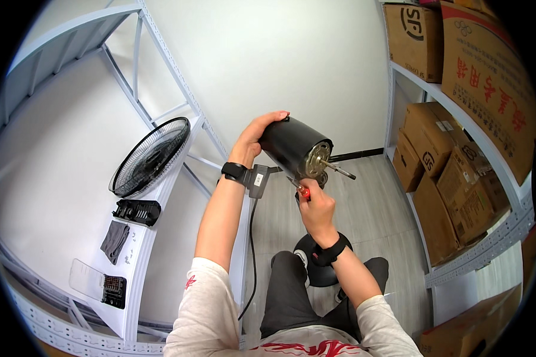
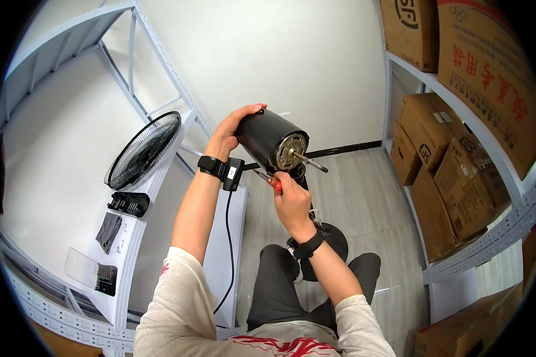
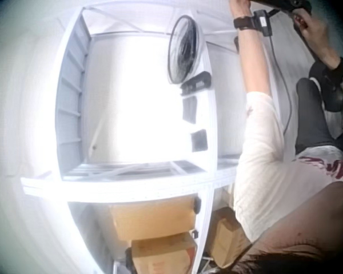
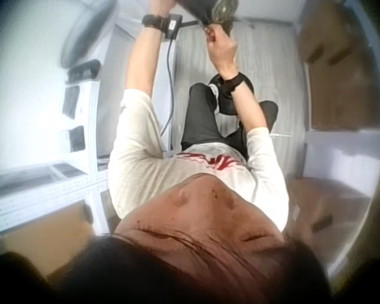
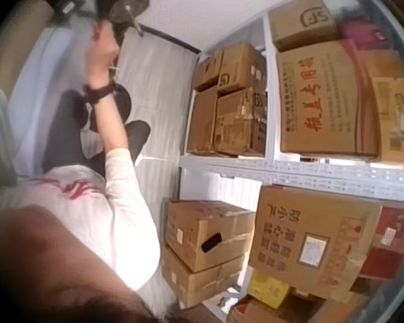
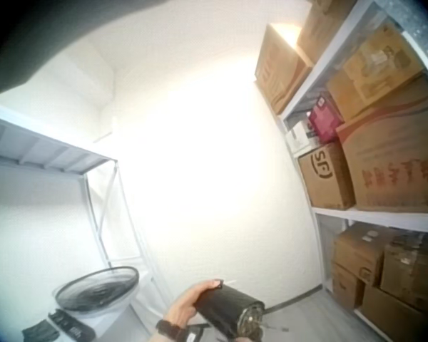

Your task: The person uses a screwdriver to remove screws from the back housing of a fan motor. They detach the housing cover and then proceed to unscrew and remove the motor casing, exposing the internal components.

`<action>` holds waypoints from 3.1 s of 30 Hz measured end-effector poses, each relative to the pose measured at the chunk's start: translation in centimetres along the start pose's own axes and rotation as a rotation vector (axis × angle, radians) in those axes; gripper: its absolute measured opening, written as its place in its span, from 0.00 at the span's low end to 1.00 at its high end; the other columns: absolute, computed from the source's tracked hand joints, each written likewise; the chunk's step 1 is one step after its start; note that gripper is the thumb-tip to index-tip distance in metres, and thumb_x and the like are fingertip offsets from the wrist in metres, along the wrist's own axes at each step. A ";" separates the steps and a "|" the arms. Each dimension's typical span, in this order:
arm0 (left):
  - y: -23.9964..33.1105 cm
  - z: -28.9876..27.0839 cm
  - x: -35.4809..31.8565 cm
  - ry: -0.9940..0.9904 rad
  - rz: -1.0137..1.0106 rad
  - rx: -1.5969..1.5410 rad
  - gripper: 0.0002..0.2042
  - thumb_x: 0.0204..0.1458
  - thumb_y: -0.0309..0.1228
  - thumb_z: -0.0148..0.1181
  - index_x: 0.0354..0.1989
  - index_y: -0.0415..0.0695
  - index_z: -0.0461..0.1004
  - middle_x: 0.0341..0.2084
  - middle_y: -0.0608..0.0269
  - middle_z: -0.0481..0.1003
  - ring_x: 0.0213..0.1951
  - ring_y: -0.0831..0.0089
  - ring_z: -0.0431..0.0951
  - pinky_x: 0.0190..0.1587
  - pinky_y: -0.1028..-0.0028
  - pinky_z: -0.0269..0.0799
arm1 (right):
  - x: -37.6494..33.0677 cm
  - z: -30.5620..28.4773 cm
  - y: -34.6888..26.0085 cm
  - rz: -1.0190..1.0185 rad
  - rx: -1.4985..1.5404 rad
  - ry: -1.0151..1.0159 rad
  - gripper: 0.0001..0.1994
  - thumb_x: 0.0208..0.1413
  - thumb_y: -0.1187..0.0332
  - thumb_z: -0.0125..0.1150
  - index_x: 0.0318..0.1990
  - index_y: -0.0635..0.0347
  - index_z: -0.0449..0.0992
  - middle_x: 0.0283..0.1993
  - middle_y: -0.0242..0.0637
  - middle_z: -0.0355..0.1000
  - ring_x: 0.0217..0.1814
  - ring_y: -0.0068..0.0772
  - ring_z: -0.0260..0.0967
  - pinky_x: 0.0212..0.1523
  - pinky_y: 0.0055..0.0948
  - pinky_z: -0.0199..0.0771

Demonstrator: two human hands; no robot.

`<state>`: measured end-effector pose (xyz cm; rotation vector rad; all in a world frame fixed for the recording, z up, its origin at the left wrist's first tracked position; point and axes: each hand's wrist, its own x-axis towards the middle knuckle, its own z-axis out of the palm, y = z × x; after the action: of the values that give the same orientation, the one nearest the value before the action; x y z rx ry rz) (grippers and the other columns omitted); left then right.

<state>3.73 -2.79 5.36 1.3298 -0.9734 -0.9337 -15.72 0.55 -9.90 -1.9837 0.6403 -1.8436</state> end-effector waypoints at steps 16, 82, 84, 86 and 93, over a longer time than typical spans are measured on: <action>0.6 -0.8 0.0 -0.056 -0.005 0.139 0.16 0.49 0.41 0.65 0.45 0.50 0.81 0.42 0.66 0.76 0.45 0.72 0.74 0.47 0.69 0.72 | 0.7 -0.4 -0.3 -0.166 -0.077 -0.038 0.11 0.44 0.78 0.68 0.37 0.56 0.76 0.25 0.35 0.72 0.23 0.39 0.72 0.24 0.34 0.70; 4.0 -28.2 -12.9 0.986 0.703 -0.546 0.35 0.53 0.51 0.67 0.63 0.46 0.59 0.55 0.55 0.69 0.52 0.57 0.74 0.47 0.47 0.75 | -3.3 1.6 -4.9 0.065 0.307 -0.496 0.09 0.53 0.78 0.63 0.42 0.61 0.79 0.31 0.46 0.77 0.29 0.44 0.77 0.31 0.29 0.75; 4.1 -30.1 -14.9 1.135 0.662 -0.562 0.43 0.48 0.48 0.70 0.67 0.50 0.49 0.62 0.53 0.61 0.55 0.51 0.71 0.48 0.40 0.73 | -3.8 1.2 -4.3 0.059 0.299 -0.519 0.09 0.52 0.78 0.63 0.42 0.60 0.79 0.30 0.46 0.76 0.29 0.44 0.77 0.31 0.29 0.75; 3.8 -31.9 -15.4 1.285 0.601 -0.632 0.36 0.50 0.45 0.67 0.64 0.44 0.60 0.61 0.49 0.67 0.62 0.43 0.67 0.60 0.30 0.59 | -4.2 0.4 -3.9 0.057 0.278 -0.535 0.09 0.52 0.78 0.64 0.42 0.60 0.79 0.29 0.47 0.76 0.28 0.44 0.77 0.31 0.30 0.75; 1.9 -36.5 -16.3 1.270 0.552 -0.604 0.32 0.57 0.36 0.59 0.68 0.39 0.57 0.70 0.50 0.52 0.69 0.47 0.56 0.67 0.46 0.59 | -5.0 -0.2 -2.7 0.083 0.240 -0.608 0.08 0.53 0.77 0.64 0.40 0.60 0.79 0.28 0.47 0.76 0.27 0.43 0.77 0.30 0.30 0.74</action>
<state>32.76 24.80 6.65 0.7825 0.0001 0.1420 -15.96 5.57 -12.62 -2.1496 0.2926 -1.1086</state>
